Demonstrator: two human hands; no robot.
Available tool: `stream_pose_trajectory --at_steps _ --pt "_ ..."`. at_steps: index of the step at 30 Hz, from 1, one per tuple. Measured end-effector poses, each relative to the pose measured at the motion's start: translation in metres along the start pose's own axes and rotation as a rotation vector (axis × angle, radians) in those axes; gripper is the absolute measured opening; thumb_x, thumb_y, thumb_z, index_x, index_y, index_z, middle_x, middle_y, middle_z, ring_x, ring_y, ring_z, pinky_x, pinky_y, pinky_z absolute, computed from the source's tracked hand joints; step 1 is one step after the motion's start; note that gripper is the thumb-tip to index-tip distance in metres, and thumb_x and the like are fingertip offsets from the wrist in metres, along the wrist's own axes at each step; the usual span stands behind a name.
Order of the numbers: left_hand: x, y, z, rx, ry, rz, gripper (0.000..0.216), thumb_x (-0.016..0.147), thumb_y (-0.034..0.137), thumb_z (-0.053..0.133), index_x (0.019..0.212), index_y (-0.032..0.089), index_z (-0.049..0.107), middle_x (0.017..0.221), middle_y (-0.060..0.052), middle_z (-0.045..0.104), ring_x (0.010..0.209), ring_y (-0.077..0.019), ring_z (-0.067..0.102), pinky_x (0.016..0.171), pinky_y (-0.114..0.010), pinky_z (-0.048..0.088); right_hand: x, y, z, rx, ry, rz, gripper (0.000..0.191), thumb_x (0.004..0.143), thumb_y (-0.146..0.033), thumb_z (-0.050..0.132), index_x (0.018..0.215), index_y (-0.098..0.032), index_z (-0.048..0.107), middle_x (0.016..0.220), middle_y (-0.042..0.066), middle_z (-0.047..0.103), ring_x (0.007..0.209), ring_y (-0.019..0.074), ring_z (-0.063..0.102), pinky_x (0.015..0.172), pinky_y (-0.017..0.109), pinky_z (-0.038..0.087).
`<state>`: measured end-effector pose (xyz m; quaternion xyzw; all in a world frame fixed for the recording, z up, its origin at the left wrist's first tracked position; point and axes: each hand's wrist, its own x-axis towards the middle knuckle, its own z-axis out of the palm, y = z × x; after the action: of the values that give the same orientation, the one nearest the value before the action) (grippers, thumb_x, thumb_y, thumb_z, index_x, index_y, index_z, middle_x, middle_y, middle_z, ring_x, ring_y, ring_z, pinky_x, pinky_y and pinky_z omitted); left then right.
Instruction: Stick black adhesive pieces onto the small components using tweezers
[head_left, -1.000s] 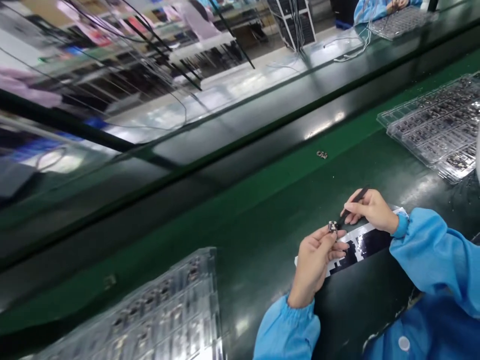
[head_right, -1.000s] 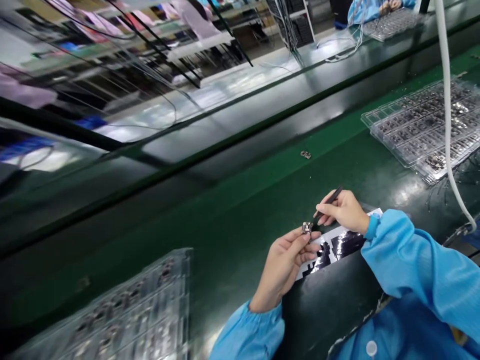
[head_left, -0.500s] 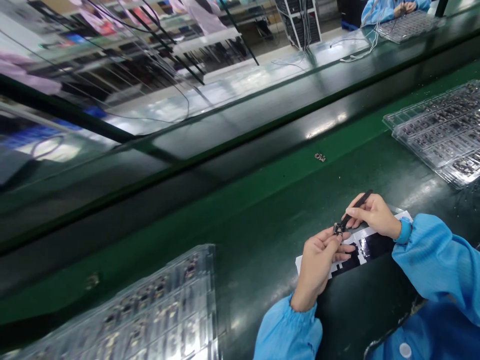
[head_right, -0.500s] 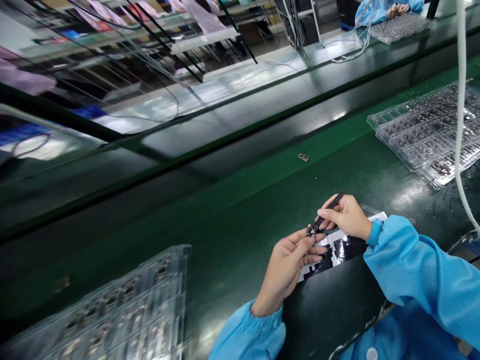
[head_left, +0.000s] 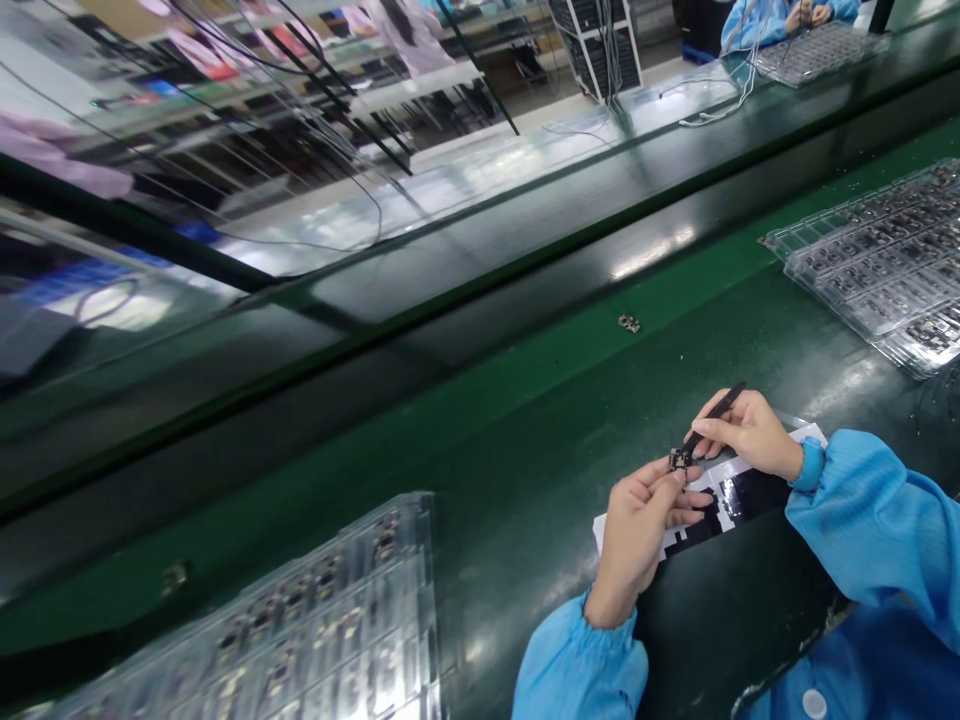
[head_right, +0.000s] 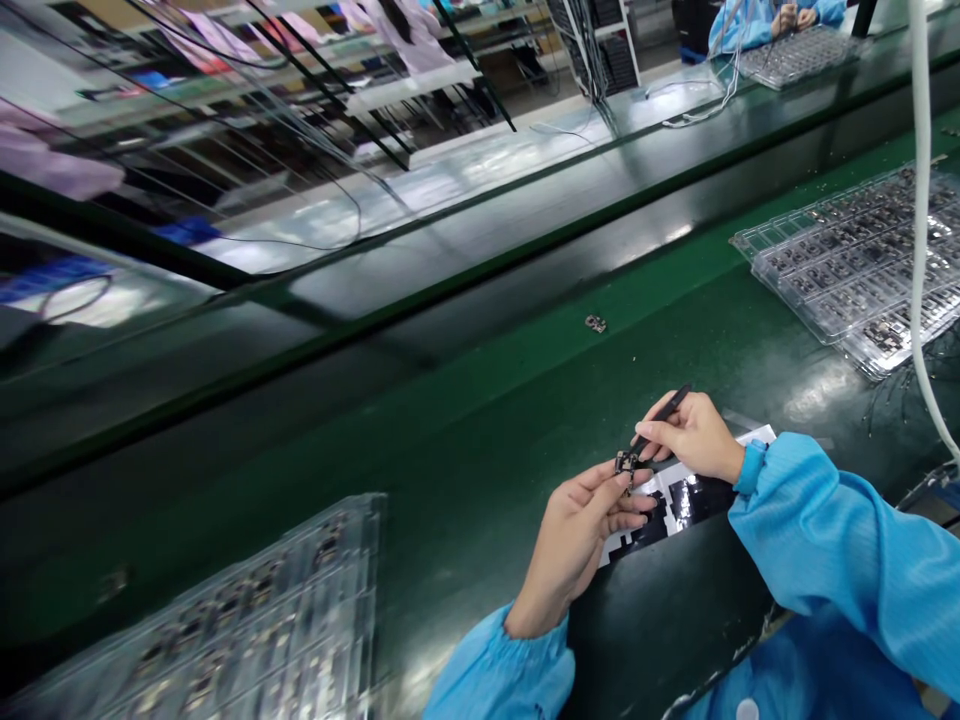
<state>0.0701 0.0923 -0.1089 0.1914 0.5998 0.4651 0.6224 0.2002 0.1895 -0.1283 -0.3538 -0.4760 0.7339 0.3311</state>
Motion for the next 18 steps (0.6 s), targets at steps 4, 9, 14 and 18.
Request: stream_pose_trajectory --at_steps 4,9,14,18 --pt "0.001 -0.001 0.001 -0.008 0.020 0.003 0.035 0.069 0.035 0.070 0.094 0.010 0.065 0.091 -0.012 0.070 0.060 -0.0149 0.066 0.050 -0.021 0.052 0.000 0.001 0.000 0.010 -0.006 -0.007 0.032 0.064 -0.037 0.075 0.074 -0.012 0.058 0.063 0.004 0.067 0.051 0.0130 0.064 0.046 0.021 0.052" --pt "0.000 -0.003 0.003 0.002 0.063 0.019 0.035 0.070 0.038 0.069 0.090 0.010 0.065 0.090 -0.012 0.071 0.055 -0.0134 0.065 0.048 -0.021 0.050 -0.005 0.000 0.002 -0.039 -0.003 -0.050 0.030 0.066 -0.037 0.073 0.074 -0.012 0.058 0.065 0.005 0.067 0.053 0.0132 0.065 0.048 0.022 0.051" --pt "-0.001 -0.003 0.004 0.007 0.094 0.047 0.034 0.071 0.036 0.068 0.090 0.009 0.066 0.088 -0.013 0.071 0.053 -0.0129 0.064 0.047 -0.020 0.050 -0.015 -0.007 0.006 -0.165 -0.010 -0.191 0.024 0.071 -0.036 0.069 0.074 -0.013 0.061 0.067 0.006 0.067 0.060 0.0161 0.066 0.055 0.026 0.054" --pt "0.000 -0.004 0.005 -0.010 0.111 0.046 0.035 0.070 0.036 0.068 0.092 0.009 0.066 0.088 -0.013 0.071 0.052 -0.0130 0.064 0.045 -0.020 0.048 -0.020 -0.012 0.007 -0.221 0.031 -0.300 0.021 0.074 -0.034 0.066 0.075 -0.014 0.064 0.072 0.007 0.068 0.064 0.0174 0.067 0.057 0.027 0.055"
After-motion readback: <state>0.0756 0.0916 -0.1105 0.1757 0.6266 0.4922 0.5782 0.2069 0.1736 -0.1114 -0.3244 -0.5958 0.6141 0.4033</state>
